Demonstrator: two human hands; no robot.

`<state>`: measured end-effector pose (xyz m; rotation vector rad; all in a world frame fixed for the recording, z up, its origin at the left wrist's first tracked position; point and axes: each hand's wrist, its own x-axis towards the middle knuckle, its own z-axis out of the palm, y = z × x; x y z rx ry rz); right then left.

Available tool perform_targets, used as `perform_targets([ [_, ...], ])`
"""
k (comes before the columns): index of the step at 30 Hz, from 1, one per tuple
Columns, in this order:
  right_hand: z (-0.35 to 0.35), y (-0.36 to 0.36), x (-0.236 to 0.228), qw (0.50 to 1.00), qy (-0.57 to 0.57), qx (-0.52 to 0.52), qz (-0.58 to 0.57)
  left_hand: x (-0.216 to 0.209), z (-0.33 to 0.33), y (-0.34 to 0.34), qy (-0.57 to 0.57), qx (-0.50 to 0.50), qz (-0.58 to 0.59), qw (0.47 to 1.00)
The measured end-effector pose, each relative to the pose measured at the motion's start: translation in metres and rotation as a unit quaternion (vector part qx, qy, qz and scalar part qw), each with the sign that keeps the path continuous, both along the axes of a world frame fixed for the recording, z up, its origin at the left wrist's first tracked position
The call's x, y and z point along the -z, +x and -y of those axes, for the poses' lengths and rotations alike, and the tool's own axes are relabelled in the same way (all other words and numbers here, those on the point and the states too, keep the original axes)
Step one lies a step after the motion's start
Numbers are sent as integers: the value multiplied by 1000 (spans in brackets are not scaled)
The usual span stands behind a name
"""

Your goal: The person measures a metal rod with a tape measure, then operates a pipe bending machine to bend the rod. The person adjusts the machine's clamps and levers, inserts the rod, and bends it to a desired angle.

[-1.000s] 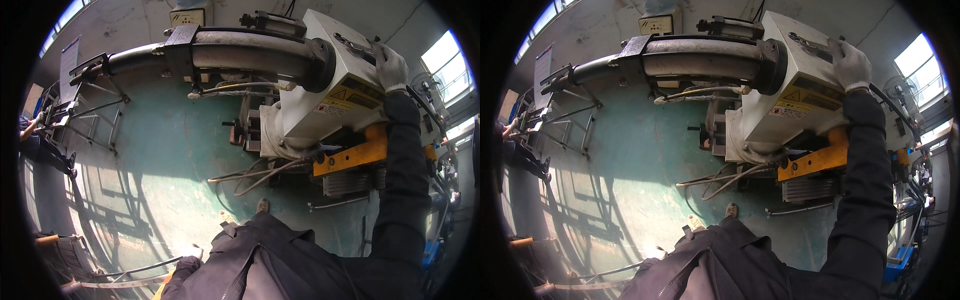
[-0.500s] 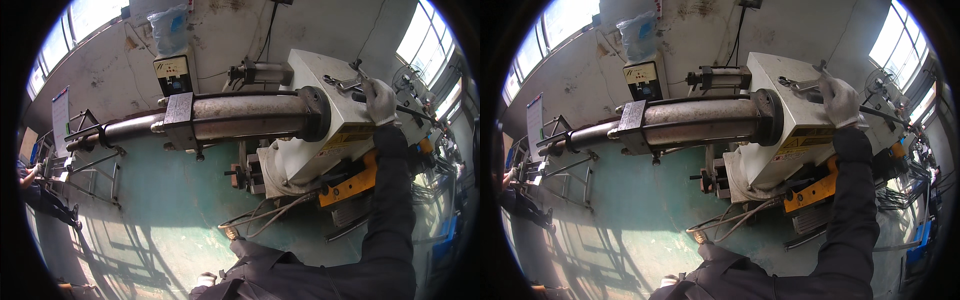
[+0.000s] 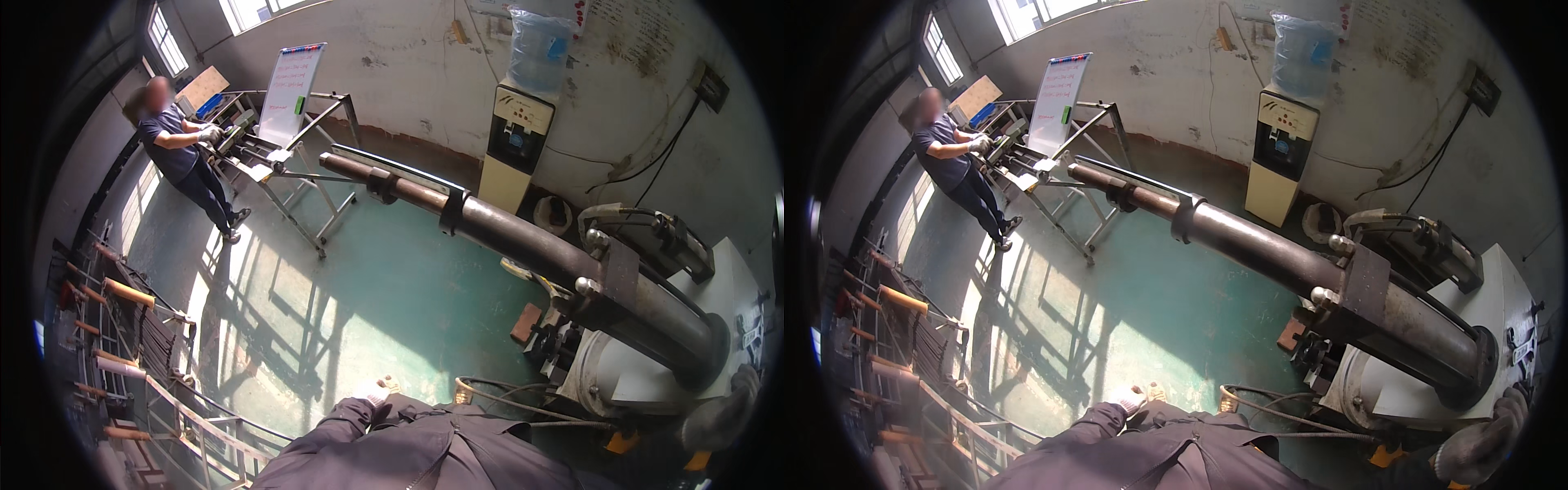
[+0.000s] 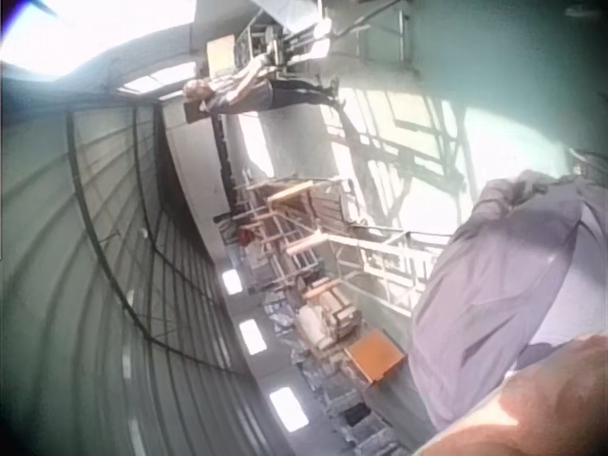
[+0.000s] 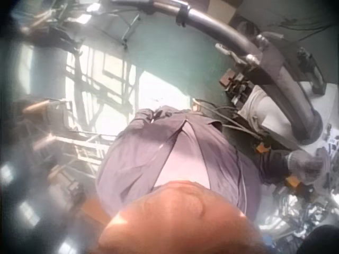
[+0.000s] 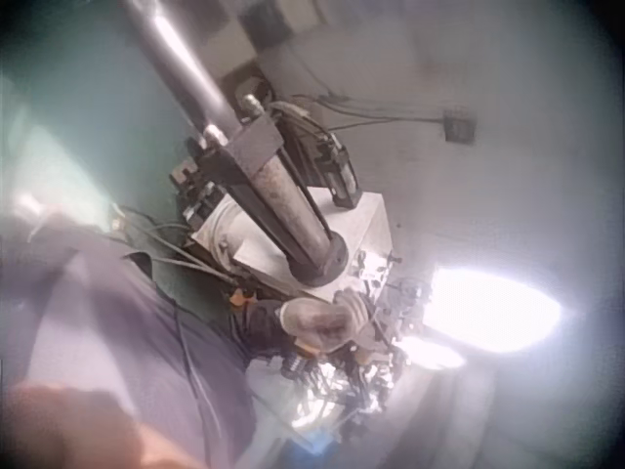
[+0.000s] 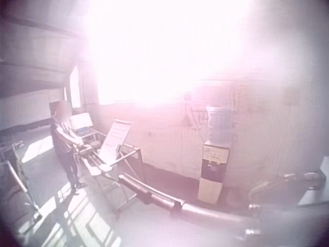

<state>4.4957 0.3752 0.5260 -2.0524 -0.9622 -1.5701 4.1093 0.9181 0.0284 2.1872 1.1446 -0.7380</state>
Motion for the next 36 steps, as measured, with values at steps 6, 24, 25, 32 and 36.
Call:
perform_targets([
  [6, -316, -63, 34, 962, -41, -215, -166, 25, -85, 5, -116, 136, 64, 982],
  [24, -577, -38, 94, 953, 135, 143, -232, 34, -520, 91, -151, -22, 121, 981],
  [25, -584, -38, 94, 949, 154, 142, -235, 31, -531, 115, -161, 20, 151, 975],
  [32, -629, -34, 94, 916, 162, 320, -179, -37, -662, 278, -169, 225, 123, 952],
  [36, -635, -30, 90, 905, 267, 269, -192, -32, -702, 384, -115, 201, 129, 964],
])
